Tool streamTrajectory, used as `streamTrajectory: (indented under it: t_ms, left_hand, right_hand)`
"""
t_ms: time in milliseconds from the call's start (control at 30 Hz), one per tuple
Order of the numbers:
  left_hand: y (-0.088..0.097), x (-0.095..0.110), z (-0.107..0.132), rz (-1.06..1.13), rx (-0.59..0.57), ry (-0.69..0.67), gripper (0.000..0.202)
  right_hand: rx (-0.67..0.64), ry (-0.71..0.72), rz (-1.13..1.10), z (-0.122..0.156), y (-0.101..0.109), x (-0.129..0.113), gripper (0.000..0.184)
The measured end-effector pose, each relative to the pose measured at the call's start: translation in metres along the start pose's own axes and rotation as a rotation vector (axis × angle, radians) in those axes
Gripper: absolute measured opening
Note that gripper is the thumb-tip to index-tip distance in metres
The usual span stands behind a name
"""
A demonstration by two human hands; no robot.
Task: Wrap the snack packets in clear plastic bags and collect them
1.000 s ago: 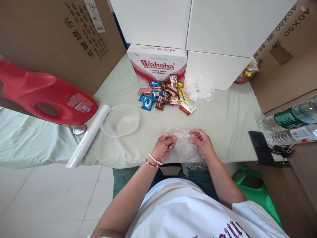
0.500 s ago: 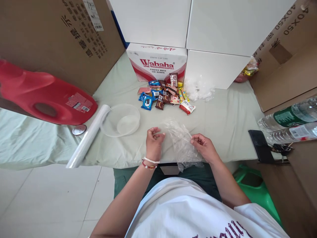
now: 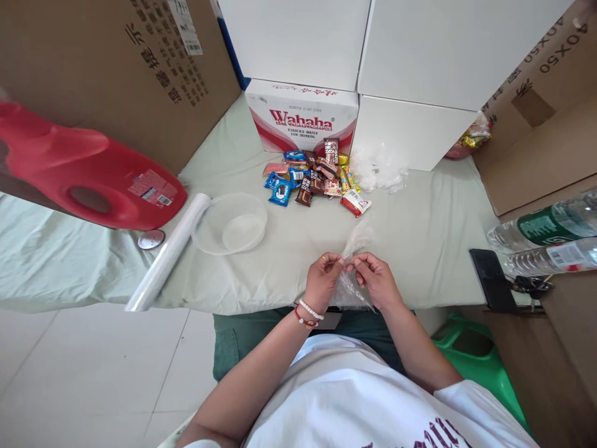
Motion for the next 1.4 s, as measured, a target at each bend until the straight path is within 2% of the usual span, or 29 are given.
streamTrajectory:
  t_ms: [167,300,400,467,567,700,800,867,967,1033,1100,1133,1200,1233,1267,1300,1333,1400]
  left_hand:
    - [0.013,0.005,-0.002,-0.022,0.060,-0.058,0.031]
    - [0.007,0.010,0.004,-0.144,0.006,-0.122,0.022]
    - [0.002,0.010,0.008,-0.189,-0.035,-0.159,0.018]
    - [0.003,0.010,0.008,-0.196,-0.023,-0.170,0.019]
    - [0.015,0.004,0.002,-0.106,0.052,-0.094,0.024]
    - [0.035,0.001,-0.009,0.202,0.168,0.031,0.027]
    - [0.053,0.009,-0.018,0.333,0.235,0.056,0.032]
    - [0.070,0.017,-0.025,0.318,0.268,0.054,0.034]
    - [0.097,0.033,-0.033,0.161,0.278,0.029,0.033]
    - [0.113,0.049,-0.033,-0.096,0.285,-0.046,0.025]
    - [0.123,0.072,-0.026,-0.417,0.340,-0.209,0.015]
    - [0.122,0.085,-0.018,-0.558,0.373,-0.327,0.014]
    - [0.108,0.109,0.001,-0.745,0.388,-0.597,0.027]
    - [0.094,0.117,0.010,-0.798,0.338,-0.719,0.031]
    - [0.076,0.120,0.016,-0.848,0.229,-0.809,0.032]
    - [0.055,0.119,0.019,-0.908,0.063,-0.854,0.032]
    - [0.034,0.112,0.021,-0.981,-0.127,-0.853,0.031]
    - [0.001,0.090,0.019,-1.154,-0.460,-0.735,0.033]
  right_hand:
    - [0.054,-0.030,-0.027,-0.002,0.007,0.006,0.050]
    - [0.095,-0.029,-0.011,-0.008,0.007,0.007,0.056]
    - [0.072,0.005,0.054,-0.015,0.002,0.003,0.052]
    - [0.051,0.014,0.067,-0.019,0.000,0.002,0.050]
    - [0.061,-0.006,0.009,-0.019,0.001,0.004,0.046]
    - [0.079,-0.017,-0.110,-0.017,0.007,0.006,0.045]
    - [0.026,-0.111,-0.273,-0.016,0.009,0.013,0.044]
    - [-0.020,-0.175,-0.334,-0.018,0.012,0.018,0.044]
    - [-0.064,-0.207,-0.247,-0.024,0.025,0.022,0.044]
    - [-0.061,-0.187,-0.096,-0.032,0.038,0.023,0.043]
    - [-0.036,-0.147,0.060,-0.042,0.053,0.022,0.041]
    - [-0.028,-0.131,0.122,-0.047,0.059,0.020,0.039]
    - [-0.032,-0.105,0.204,-0.055,0.066,0.017,0.035]
    - [-0.044,-0.093,0.232,-0.059,0.066,0.014,0.033]
    - [-0.059,-0.080,0.259,-0.063,0.066,0.012,0.030]
    - [-0.077,-0.066,0.288,-0.066,0.064,0.009,0.028]
    - [-0.094,-0.051,0.319,-0.068,0.061,0.007,0.026]
    - [-0.128,-0.032,0.379,-0.071,0.055,0.005,0.022]
Point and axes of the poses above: each hand's wrist, its own z-axis away from the middle knuckle, its own y-axis out of the back of the hand, x = y × z, the point moved 8 cm from there along -z, towards the middle knuckle, and after that the axes turned 11 degrees about z, right-handed, at the moved point
